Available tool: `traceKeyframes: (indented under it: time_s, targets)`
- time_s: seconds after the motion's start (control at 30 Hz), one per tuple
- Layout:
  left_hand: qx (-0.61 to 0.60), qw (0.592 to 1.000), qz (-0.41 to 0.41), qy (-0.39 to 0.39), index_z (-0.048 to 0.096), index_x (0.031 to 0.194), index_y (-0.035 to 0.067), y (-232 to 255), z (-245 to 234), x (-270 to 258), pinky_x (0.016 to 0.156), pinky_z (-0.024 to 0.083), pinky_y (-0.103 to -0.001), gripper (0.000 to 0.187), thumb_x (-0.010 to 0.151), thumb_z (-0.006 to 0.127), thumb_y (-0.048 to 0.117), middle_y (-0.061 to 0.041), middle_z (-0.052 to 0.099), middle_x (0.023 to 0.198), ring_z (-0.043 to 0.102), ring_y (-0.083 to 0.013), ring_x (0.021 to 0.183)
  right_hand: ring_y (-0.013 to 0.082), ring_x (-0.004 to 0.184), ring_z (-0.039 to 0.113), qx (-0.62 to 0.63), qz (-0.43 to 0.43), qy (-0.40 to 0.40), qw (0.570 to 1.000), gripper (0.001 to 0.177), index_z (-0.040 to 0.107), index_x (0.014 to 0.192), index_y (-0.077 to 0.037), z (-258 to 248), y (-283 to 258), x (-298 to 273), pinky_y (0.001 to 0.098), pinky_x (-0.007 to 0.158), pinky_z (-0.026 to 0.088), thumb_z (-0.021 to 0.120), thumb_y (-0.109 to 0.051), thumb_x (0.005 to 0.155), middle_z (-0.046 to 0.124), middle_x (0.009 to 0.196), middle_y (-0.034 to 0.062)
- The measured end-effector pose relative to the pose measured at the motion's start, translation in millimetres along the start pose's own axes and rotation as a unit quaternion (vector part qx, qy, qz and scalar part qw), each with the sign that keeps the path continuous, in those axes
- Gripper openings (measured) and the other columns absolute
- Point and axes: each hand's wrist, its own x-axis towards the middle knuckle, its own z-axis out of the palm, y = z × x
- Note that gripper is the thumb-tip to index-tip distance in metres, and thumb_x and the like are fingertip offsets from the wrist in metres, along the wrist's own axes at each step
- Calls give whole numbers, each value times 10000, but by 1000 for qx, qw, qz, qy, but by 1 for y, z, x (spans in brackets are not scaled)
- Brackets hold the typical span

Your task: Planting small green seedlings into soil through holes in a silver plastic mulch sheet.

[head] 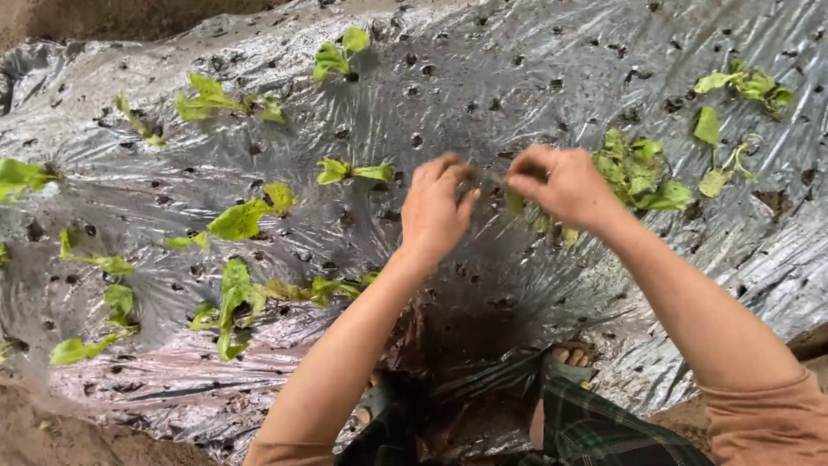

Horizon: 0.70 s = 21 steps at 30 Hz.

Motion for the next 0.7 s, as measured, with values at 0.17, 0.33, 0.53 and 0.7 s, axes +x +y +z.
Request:
traceKeyframes:
  time_s: [0.17,0.33,0.53,0.7]
  targets:
    - [165,980,-18,-111,315,1569,164,5,-4,13,1180,223,-631,799,911,736,329,-140,156,1668,102,-362,1531,211,666,652,-30,-35,69,997,103,698,1054,-22,-22,3,51,346,639,484,635,-104,1060,736,841,137]
    - [267,948,-35,-170,142,1644,204,-5,17,27,1185,50,-714,836,929,575,214,-119,-62,1710,-102,-320,1564,239,829,702,-176,-158,176,956,72,746,1053,-52,-20,13,119,456,797,579,728,-113,1019,759,956,114]
    - [286,949,-22,-129,89,1662,212,-20,28,49,1191,57,-719,1002,928,646,604,-76,-100,1704,-61,-286,1578,258,902,704,-160,-198,220,942,201,775,1133,-73,-4,4,169,452,814,563,804,-96,935,771,1045,121]
    - [302,944,-7,-133,109,1653,205,-17,23,50,1188,111,-714,1017,912,651,641,-91,-45,1709,-44,-300,1572,309,905,690,-305,-161,137,928,129,815,1081,-225,7,-1,185,575,728,481,769,-235,960,768,1009,45]
